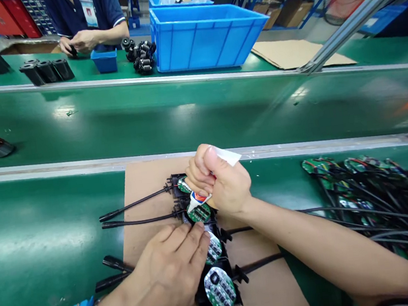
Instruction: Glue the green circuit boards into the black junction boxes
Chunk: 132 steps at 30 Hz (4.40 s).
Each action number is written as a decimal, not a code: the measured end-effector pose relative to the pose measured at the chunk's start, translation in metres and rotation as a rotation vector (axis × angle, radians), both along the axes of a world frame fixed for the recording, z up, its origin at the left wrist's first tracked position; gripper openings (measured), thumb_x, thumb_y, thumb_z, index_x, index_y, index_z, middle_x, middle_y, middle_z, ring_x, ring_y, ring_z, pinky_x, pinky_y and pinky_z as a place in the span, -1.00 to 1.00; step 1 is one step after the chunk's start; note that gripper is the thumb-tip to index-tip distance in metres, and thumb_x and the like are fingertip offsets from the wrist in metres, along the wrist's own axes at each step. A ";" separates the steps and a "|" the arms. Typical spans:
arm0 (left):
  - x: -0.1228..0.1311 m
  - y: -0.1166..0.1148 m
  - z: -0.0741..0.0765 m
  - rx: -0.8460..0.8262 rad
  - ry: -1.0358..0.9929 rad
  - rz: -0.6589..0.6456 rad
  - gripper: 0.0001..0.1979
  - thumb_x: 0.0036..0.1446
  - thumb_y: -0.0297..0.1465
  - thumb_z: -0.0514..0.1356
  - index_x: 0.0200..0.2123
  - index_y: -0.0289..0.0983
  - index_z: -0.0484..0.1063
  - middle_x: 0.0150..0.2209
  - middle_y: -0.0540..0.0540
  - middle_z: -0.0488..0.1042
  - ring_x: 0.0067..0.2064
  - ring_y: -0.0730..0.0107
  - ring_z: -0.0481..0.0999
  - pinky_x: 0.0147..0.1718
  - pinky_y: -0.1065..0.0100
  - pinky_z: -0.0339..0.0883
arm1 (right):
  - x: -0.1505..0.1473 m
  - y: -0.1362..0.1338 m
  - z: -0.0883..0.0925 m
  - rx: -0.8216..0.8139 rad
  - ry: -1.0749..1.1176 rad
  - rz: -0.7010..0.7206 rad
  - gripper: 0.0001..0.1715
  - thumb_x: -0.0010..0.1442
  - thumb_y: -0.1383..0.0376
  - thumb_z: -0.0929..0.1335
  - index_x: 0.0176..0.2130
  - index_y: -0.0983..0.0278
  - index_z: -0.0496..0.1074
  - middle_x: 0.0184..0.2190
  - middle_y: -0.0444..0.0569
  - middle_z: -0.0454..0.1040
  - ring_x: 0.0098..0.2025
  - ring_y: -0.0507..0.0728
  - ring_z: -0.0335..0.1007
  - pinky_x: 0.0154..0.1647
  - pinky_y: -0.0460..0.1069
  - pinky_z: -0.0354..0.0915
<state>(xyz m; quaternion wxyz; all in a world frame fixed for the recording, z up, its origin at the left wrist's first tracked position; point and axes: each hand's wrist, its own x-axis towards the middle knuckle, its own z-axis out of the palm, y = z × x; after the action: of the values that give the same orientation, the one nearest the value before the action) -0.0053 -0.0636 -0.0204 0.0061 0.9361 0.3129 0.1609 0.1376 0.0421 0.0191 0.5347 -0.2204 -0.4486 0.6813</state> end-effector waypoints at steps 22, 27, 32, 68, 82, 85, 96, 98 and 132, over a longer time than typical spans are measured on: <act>-0.002 -0.002 0.000 -0.037 0.028 -0.009 -0.55 0.22 -0.52 -0.02 0.18 -0.42 0.27 0.16 -0.19 0.39 0.09 0.16 0.40 0.06 0.16 0.29 | 0.028 -0.006 0.005 0.030 -0.081 -0.021 -0.45 0.21 0.02 0.35 -0.60 0.25 0.12 -0.73 -0.30 -0.05 -0.73 -0.10 -0.20 -0.76 -0.16 -0.15; -0.002 -0.002 0.001 -0.034 0.023 -0.015 -0.55 0.22 -0.54 -0.02 0.17 -0.43 0.28 0.15 -0.20 0.39 0.08 0.16 0.42 0.05 0.16 0.31 | 0.021 -0.003 0.002 0.071 -0.063 -0.028 -0.46 0.22 0.03 0.34 -0.60 0.25 0.10 -0.72 -0.30 -0.05 -0.73 -0.10 -0.21 -0.76 -0.15 -0.17; -0.001 0.001 0.001 -0.025 0.023 -0.009 -0.55 0.22 -0.54 -0.02 0.16 -0.42 0.30 0.15 -0.20 0.40 0.07 0.17 0.42 0.04 0.18 0.32 | 0.022 0.000 -0.002 0.095 -0.114 -0.051 -0.47 0.21 0.03 0.35 -0.59 0.25 0.12 -0.72 -0.29 -0.01 -0.73 -0.10 -0.18 -0.75 -0.14 -0.14; -0.008 -0.048 0.012 -0.019 0.037 -0.022 -0.61 0.20 -0.41 0.06 0.08 -0.38 0.39 0.14 -0.21 0.40 -0.18 0.23 0.47 -0.25 0.25 0.38 | 0.035 -0.086 0.013 0.137 -0.156 -0.007 -0.60 0.28 0.11 0.28 -0.51 0.25 0.18 -0.66 -0.23 0.04 -0.63 -0.05 -0.09 -0.61 -0.06 -0.13; -0.009 -0.047 0.010 -0.019 0.023 -0.025 -0.59 0.17 -0.45 0.07 0.09 -0.38 0.38 0.14 -0.21 0.41 -0.15 0.21 0.46 -0.21 0.23 0.36 | 0.029 -0.072 0.008 0.189 -0.130 -0.055 -0.60 0.27 0.13 0.28 -0.52 0.26 0.20 -0.66 -0.23 0.04 -0.63 -0.05 -0.07 -0.61 -0.07 -0.13; -0.010 -0.046 0.011 -0.019 0.042 -0.028 -0.57 0.18 -0.45 0.07 0.12 -0.38 0.35 0.15 -0.21 0.39 -0.14 0.21 0.45 -0.18 0.22 0.36 | 0.036 -0.072 0.009 0.191 -0.136 -0.053 -0.60 0.27 0.13 0.29 -0.52 0.26 0.21 -0.66 -0.22 0.04 -0.63 -0.04 -0.07 -0.61 -0.06 -0.13; 0.000 -0.078 0.014 0.106 -0.033 -0.169 -0.69 0.23 -0.52 0.02 -0.04 -0.45 0.46 -0.02 -0.28 0.52 -0.37 0.35 0.43 -0.48 0.35 0.29 | 0.033 -0.114 0.016 0.036 -0.017 0.049 -0.55 0.28 0.06 0.27 -0.51 0.25 0.14 -0.65 -0.24 -0.02 -0.63 -0.05 -0.12 -0.61 -0.07 -0.10; -0.001 -0.078 0.018 0.092 -0.013 -0.154 -0.69 0.23 -0.50 0.02 -0.04 -0.44 0.46 -0.04 -0.26 0.53 -0.35 0.33 0.44 -0.44 0.33 0.31 | 0.025 -0.116 0.007 0.056 0.010 0.037 -0.56 0.28 0.08 0.27 -0.51 0.25 0.14 -0.65 -0.24 -0.02 -0.64 -0.06 -0.15 -0.62 -0.09 -0.13; -0.007 -0.076 0.021 -0.004 0.110 -0.192 -0.62 0.16 -0.51 0.06 0.04 -0.44 0.41 0.08 -0.30 0.45 -0.31 0.29 0.48 -0.40 0.30 0.36 | 0.041 -0.113 0.001 0.106 -0.066 -0.035 -0.61 0.27 0.16 0.27 -0.53 0.25 0.16 -0.66 -0.24 -0.02 -0.64 -0.06 -0.14 -0.64 -0.08 -0.16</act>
<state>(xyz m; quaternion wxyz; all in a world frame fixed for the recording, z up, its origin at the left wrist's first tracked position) -0.0124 -0.1396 0.0003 0.0063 0.9692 0.2219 0.1070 0.1784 -0.0709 0.0197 0.5423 -0.2217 -0.4976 0.6396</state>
